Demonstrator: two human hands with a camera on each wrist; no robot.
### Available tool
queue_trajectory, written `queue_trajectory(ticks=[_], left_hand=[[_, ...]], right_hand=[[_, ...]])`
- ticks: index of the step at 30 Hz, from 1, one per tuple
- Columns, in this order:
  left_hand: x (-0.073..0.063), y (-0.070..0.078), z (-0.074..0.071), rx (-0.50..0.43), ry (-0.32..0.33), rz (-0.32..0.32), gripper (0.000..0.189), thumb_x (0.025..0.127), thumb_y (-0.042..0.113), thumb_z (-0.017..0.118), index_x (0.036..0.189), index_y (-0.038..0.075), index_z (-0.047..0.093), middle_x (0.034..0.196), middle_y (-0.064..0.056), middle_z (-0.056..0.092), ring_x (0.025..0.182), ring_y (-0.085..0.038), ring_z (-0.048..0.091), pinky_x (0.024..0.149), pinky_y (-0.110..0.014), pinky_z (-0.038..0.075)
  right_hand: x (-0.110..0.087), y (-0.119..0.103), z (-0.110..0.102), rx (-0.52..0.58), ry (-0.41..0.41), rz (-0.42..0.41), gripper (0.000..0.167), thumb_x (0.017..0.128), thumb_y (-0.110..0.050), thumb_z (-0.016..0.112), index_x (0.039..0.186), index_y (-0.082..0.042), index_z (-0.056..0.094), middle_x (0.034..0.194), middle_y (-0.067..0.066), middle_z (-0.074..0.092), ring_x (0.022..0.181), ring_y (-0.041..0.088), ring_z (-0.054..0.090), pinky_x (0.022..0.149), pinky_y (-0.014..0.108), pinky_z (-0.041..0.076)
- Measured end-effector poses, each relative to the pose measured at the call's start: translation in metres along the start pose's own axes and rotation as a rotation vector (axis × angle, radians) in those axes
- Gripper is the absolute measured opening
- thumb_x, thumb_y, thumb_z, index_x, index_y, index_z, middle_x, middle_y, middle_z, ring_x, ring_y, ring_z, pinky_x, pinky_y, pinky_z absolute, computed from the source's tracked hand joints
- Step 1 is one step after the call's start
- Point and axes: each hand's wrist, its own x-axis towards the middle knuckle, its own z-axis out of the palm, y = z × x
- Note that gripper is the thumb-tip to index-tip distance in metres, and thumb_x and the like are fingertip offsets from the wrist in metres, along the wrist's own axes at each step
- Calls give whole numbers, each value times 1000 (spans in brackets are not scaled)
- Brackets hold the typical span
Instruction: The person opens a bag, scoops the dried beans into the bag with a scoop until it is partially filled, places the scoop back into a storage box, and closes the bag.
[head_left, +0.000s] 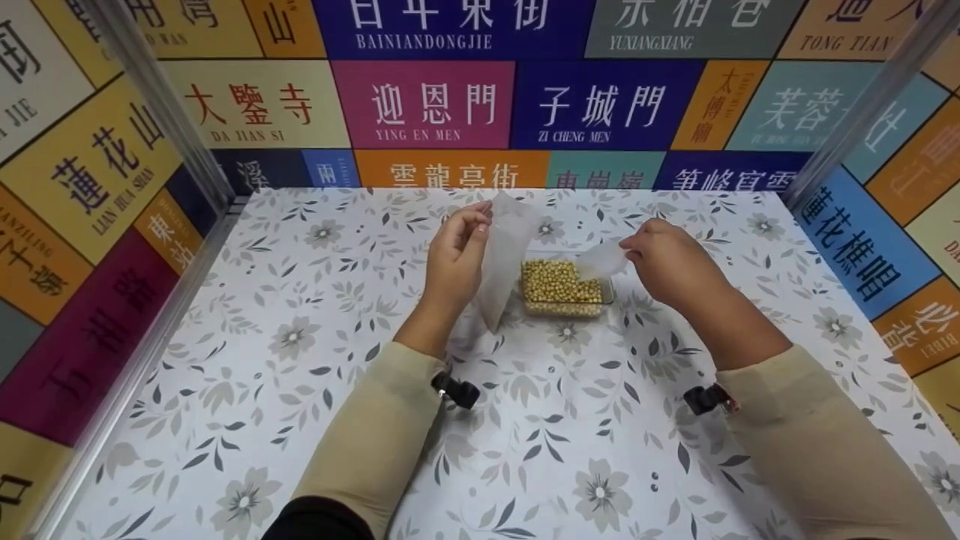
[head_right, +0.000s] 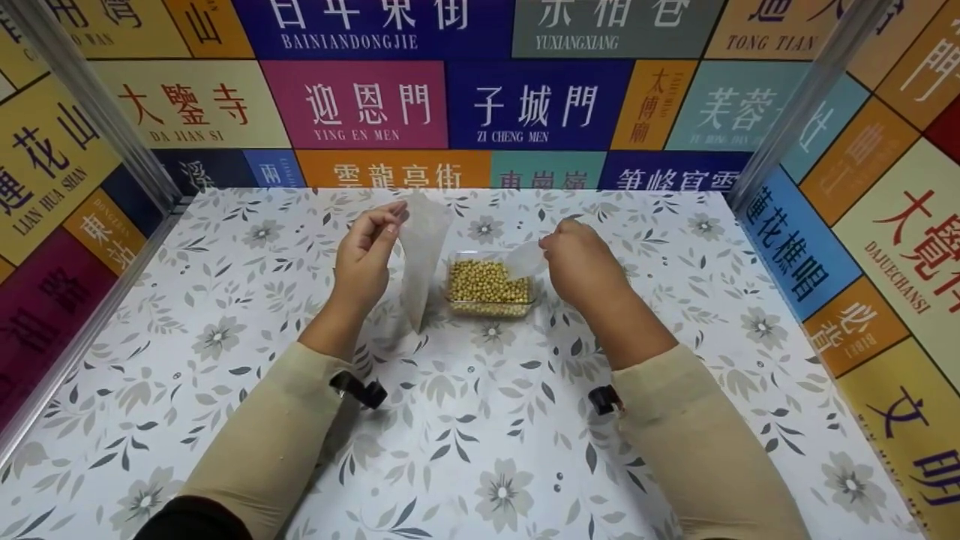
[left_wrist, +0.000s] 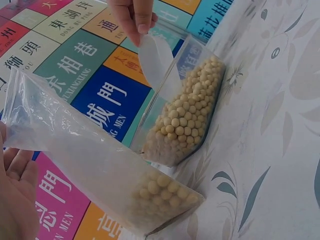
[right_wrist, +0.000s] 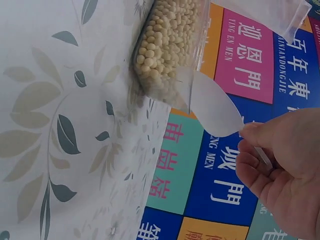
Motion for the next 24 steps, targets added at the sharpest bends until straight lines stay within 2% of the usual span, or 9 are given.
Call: queue_trajectory(ticks=[11,20,24], left_hand=[[0,-1,0,11,10,-29,14,111,11,53,115,3,64,148,-10,66,140,-20,62,118,-32,53],[0,-3,0,11,6,-24,17,112,12,51,116,2,64,148,-9,65,144,-19,60,120,-32,51],[0,-1,0,15,2,-30,17,111,12,51,116,1,63,148,-10,65,144,-19,60,119,-32,52]], right_hand=[[17,-9,9,26,-107,17,33,109,-7,56,138,-1,70,123,24,64,117,41,66,103,57,58],[20,2,17,97,-155,-13,33,108,-8,58,137,2,69,129,26,66,123,45,64,108,61,54],[21,8,27,138,-154,6,33,107,-10,60,136,2,70,128,27,69,123,45,65,109,62,53]])
